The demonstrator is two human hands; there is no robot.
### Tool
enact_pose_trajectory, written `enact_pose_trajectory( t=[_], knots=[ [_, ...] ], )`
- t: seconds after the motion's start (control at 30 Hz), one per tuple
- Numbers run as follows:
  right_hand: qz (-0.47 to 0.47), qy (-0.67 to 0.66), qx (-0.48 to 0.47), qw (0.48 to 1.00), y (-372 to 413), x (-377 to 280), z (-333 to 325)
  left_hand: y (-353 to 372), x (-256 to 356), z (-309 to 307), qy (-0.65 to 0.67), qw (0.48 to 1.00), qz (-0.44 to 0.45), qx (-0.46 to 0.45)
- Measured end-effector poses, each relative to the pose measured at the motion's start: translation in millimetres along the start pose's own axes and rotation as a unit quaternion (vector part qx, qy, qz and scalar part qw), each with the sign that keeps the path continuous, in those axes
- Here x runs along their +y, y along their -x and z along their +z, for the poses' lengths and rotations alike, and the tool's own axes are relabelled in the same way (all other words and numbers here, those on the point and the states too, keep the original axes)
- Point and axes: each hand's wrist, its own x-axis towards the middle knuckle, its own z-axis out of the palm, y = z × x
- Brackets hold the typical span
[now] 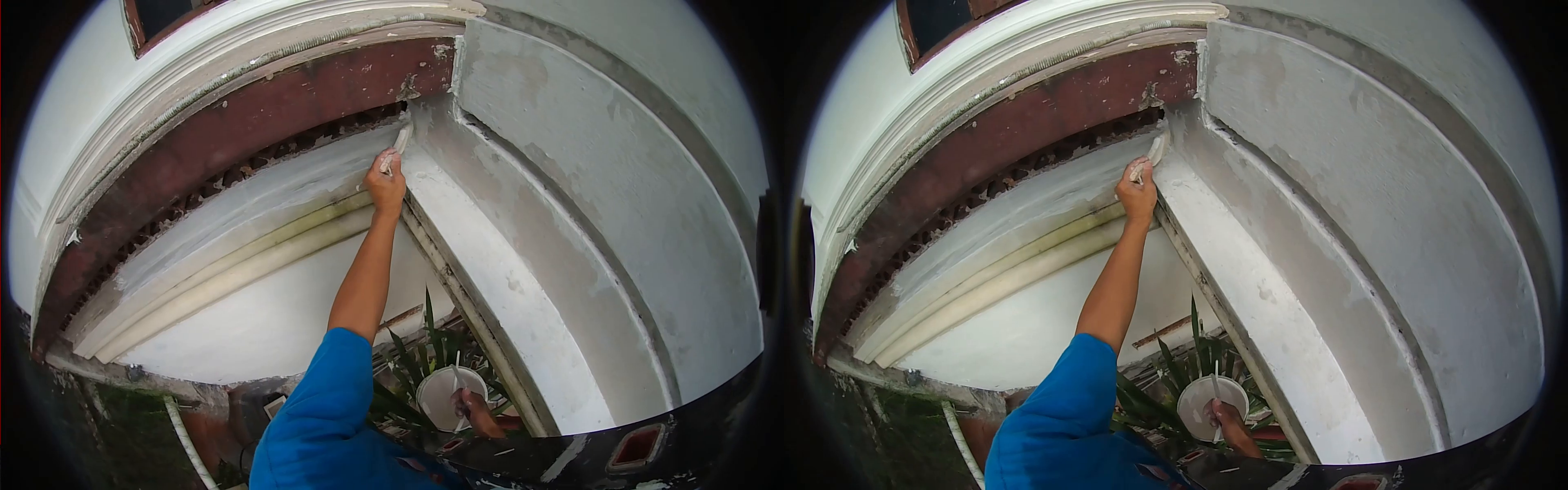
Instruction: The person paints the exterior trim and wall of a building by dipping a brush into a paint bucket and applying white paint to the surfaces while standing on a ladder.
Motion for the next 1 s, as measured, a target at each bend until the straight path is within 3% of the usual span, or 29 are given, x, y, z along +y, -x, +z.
enact_pose_trajectory(
  t=[0.1, 0.23, 0.33, 0.43, 0.7, 0.8, 1.0],
  knots=[
    [0.004, 0.003, 0.011, 1.000, 1, -5, 5, -10, -16, 16, -0.047, 0.999, 0.012, -0.007],
    [0.014, 0.007, 0.006, 1.000, 5, -2, 2, -28, -24, -25, -0.051, 0.998, -0.006, -0.035],
    [0.012, 0.014, 0.000, 1.000, 5, -2, 2, -31, -18, -68, -0.075, 0.997, 0.000, 0.002],
    [0.001, 0.011, -0.018, 1.000, 4, -1, 1, -32, -25, -126, -0.093, 0.994, 0.043, 0.040],
    [0.046, -0.011, -0.013, 0.999, 3, 9, 8, -54, 5, -339, -0.221, 0.965, 0.015, 0.141],
    [0.045, -0.023, -0.032, 0.998, -1, 19, 8, -62, 4, -422, -0.315, 0.925, 0.062, 0.203],
    [0.053, -0.034, -0.045, 0.997, -9, 24, 12, -79, 35, -516, -0.452, 0.834, 0.027, 0.316]
  ],
)
